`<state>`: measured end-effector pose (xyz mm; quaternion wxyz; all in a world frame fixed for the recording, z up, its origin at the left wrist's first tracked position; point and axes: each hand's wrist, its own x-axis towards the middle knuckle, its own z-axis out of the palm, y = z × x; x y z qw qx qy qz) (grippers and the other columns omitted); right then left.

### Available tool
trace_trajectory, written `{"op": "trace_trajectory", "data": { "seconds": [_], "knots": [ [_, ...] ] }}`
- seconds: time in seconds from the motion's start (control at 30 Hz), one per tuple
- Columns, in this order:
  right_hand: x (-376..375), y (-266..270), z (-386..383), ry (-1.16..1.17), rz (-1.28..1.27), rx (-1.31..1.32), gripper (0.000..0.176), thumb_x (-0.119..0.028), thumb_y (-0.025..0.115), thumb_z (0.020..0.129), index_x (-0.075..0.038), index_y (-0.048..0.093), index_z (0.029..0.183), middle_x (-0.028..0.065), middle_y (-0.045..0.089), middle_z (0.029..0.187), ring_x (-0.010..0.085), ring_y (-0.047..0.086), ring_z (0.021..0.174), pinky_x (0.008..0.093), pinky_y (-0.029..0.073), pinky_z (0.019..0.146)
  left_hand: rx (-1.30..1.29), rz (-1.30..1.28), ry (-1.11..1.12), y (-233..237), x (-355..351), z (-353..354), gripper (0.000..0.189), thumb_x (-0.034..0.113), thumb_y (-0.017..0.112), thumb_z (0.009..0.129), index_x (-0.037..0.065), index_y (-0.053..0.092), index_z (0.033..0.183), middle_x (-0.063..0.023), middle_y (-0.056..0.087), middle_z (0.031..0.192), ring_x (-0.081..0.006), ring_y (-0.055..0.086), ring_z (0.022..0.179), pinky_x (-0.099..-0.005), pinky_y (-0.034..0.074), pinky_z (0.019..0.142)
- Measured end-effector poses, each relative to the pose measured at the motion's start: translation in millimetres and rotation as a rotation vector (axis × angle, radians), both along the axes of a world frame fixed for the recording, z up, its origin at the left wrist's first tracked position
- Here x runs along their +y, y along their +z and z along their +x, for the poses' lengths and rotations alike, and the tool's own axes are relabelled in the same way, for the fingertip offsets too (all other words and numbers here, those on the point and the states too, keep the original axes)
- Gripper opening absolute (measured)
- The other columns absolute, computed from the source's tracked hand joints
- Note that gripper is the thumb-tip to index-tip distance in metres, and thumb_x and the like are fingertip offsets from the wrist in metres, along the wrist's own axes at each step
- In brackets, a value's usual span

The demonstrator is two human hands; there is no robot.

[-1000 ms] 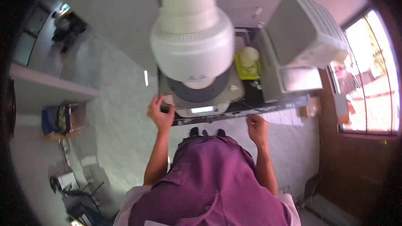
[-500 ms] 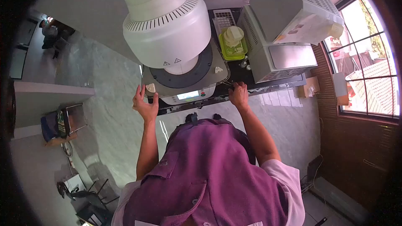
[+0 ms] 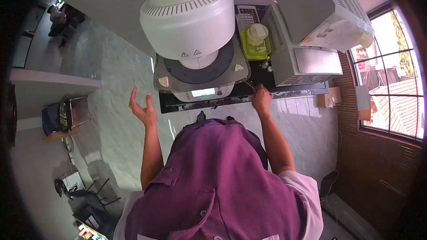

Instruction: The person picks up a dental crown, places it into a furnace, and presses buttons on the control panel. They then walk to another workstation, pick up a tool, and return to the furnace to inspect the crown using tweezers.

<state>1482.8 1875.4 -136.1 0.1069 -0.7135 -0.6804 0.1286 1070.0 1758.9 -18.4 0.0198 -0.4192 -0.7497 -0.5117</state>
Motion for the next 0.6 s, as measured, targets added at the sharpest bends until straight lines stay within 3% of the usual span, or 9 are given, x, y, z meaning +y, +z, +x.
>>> {"op": "trace_trajectory", "data": {
  "seconds": [0.07, 0.1, 0.13, 0.17, 0.23, 0.27, 0.4, 0.5, 0.6],
  "knots": [
    [-11.5, 6.1, 20.8, -0.034, -0.029, 0.108, 0.008, -0.010, 0.058, 0.081, -0.006, 0.058, 0.088, 0.0199, 0.066, 0.081, 0.0423, 0.063, 0.080, 0.0511, 0.048, 0.070, -0.062, 0.008, 0.034, -4.7, -5.9, -6.6, 0.051, 0.018, 0.070, 0.082, 0.002, 0.053, 0.127, -0.0133, 0.055, 0.127, -0.0295, 0.044, 0.120, -0.0433, 0.034, 0.101],
    [-17.0, 8.8, 37.4, 0.058, -0.032, 0.105, 0.015, -0.009, 0.057, 0.080, -0.002, 0.057, 0.094, 0.0244, 0.065, 0.084, 0.0456, 0.062, 0.083, 0.0521, 0.049, 0.071, -0.093, 0.012, 0.049, -7.3, -7.6, -10.5, 0.049, 0.018, 0.069, 0.083, 0.003, 0.054, 0.126, -0.0127, 0.056, 0.126, -0.0284, 0.045, 0.119, -0.0426, 0.034, 0.100],
    [-26.6, 17.3, 49.4, 0.015, -0.079, 0.127, 0.016, -0.008, 0.058, 0.080, 0.000, 0.057, 0.094, 0.0237, 0.065, 0.082, 0.0424, 0.064, 0.081, 0.0489, 0.050, 0.071, -0.120, 0.019, 0.064, -8.3, -10.6, -15.6, 0.047, 0.018, 0.068, 0.084, 0.003, 0.055, 0.125, -0.0120, 0.056, 0.125, -0.0273, 0.046, 0.117, -0.0420, 0.035, 0.099],
    [-36.8, 24.3, 60.1, -0.120, -0.123, 0.396, 0.015, -0.006, 0.057, 0.081, 0.002, 0.056, 0.094, 0.0204, 0.065, 0.077, 0.0345, 0.066, 0.076, 0.0442, 0.051, 0.068, -0.181, 0.009, 0.068, -9.9, -14.5, -19.2, 0.045, 0.019, 0.067, 0.084, 0.004, 0.055, 0.125, -0.0112, 0.057, 0.125, -0.0257, 0.048, 0.116, -0.0407, 0.035, 0.099],
    [-50.0, 68.9, 61.0, -0.157, -0.185, 0.658, 0.004, -0.004, 0.052, 0.084, -0.001, 0.051, 0.087, 0.0085, 0.058, 0.072, 0.0158, 0.056, 0.065, 0.0314, 0.045, 0.059, -0.300, 0.003, 0.069, -16.9, -18.1, -26.6, 0.041, 0.019, 0.066, 0.086, 0.005, 0.057, 0.123, -0.0095, 0.058, 0.123, -0.0224, 0.050, 0.113, -0.0382, 0.035, 0.098],
    [-54.2, 93.7, 55.0, -0.143, -0.164, 0.686, 0.004, -0.004, 0.053, 0.084, -0.002, 0.049, 0.084, 0.0054, 0.053, 0.069, 0.0127, 0.049, 0.063, 0.0287, 0.040, 0.057, -0.371, -0.013, 0.064, -21.6, -19.4, -31.8, 0.039, 0.020, 0.065, 0.087, 0.006, 0.057, 0.122, -0.0087, 0.059, 0.122, -0.0214, 0.051, 0.112, -0.0375, 0.035, 0.097],
    [-56.5, 173.0, 6.0, -0.103, -0.172, 0.725, 0.014, -0.011, 0.059, 0.088, -0.001, 0.050, 0.085, 0.0029, 0.052, 0.069, 0.0096, 0.045, 0.063, 0.0274, 0.038, 0.057, -0.600, -0.009, 0.004, -70.2, -19.9, -45.5, 0.031, 0.016, 0.061, 0.089, 0.005, 0.060, 0.117, -0.0062, 0.063, 0.109, -0.0155, 0.054, 0.101, -0.0322, 0.040, 0.090],
    [-51.9, 183.9, -52.4, 0.038, -0.039, 0.723, 0.018, -0.016, 0.063, 0.089, 0.000, 0.054, 0.087, 0.0031, 0.055, 0.069, 0.0087, 0.046, 0.063, 0.0268, 0.039, 0.057, -0.640, -0.059, -0.034, -99.2, -22.7, -57.2, 0.027, 0.009, 0.058, 0.089, 0.001, 0.061, 0.114, -0.0057, 0.063, 0.098, -0.0123, 0.056, 0.093, -0.0258, 0.044, 0.085],
    [-44.6, 180.9, -107.1, 0.117, 0.076, 0.629, 0.018, -0.015, 0.065, 0.088, 0.003, 0.060, 0.091, 0.0038, 0.060, 0.070, 0.0086, 0.052, 0.063, 0.0258, 0.043, 0.058, -0.740, -0.035, -0.045, -107.7, -22.5, -55.3, 0.028, 0.009, 0.056, 0.090, -0.001, 0.059, 0.116, -0.0078, 0.064, 0.100, -0.0141, 0.057, 0.094, -0.0274, 0.045, 0.087]
  ]
}}
